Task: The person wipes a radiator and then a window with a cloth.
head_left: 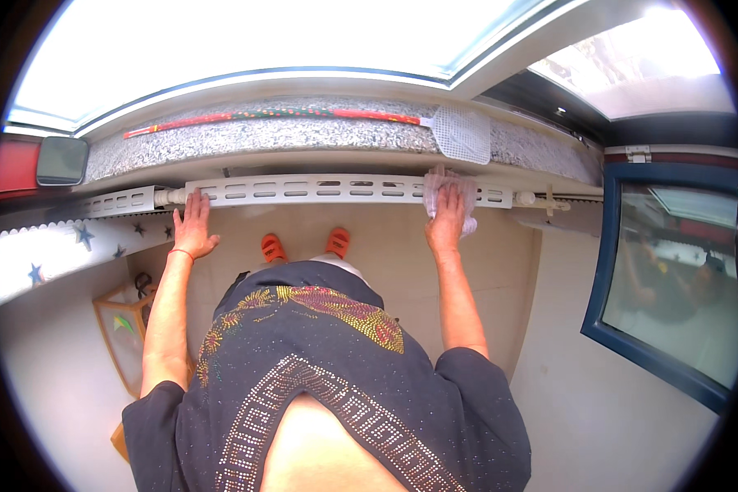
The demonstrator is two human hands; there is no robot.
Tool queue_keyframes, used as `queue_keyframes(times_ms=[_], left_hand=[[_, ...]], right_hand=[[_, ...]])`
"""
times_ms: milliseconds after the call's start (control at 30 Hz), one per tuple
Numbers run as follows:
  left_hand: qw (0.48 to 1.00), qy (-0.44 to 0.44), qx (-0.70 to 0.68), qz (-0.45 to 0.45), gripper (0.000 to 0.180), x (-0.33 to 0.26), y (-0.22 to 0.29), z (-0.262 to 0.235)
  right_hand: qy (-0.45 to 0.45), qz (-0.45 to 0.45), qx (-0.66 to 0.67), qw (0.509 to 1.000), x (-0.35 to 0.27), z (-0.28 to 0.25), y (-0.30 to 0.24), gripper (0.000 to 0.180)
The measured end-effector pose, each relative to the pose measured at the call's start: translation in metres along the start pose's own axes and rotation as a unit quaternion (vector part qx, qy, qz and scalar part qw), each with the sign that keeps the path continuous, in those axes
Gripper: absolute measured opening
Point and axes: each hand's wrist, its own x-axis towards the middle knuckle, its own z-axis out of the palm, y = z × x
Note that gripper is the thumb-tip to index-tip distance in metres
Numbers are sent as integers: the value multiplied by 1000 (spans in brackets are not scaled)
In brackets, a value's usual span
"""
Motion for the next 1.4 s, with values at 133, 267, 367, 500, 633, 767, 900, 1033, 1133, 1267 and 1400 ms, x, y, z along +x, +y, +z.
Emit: queue_keyframes(times_ms=[133,267,367,500,633,767,900,1033,1133,1267,1400], left_hand=[[1000,-7,11,-11,106,4,0,3],[999,-10,23,-23,107,6,2,6],[999,-14,23,-32,107,8,6,6],[999,-21,20,-46,108,8,9,6],[999,-17,18,-46,108,7,10,5],[999,-8,20,-39,108,8,8,8],[999,5,10,-32,107,9,4,13],[1000,14,1,-14,107,12,2,15],[1000,21,6,-6,106,10,-2,15],[1000,10,14,-1,105,6,-3,13],[999,25,13,17,104,6,-4,12]], right_hand=[[13,-7,-25,1000,8,-6,48,70],[31,45,-49,997,19,-13,113,69],[20,69,-46,996,25,-8,135,67],[-3,35,-39,999,18,-7,103,60],[-6,9,-6,1000,16,-22,106,65],[10,27,-46,999,23,-21,152,66],[-9,70,-31,997,27,-23,145,66],[-22,79,-26,996,20,-3,128,65],[-34,60,-2,998,15,-1,76,65],[-37,36,6,999,6,7,8,66],[-24,16,40,999,-4,17,-60,70]])
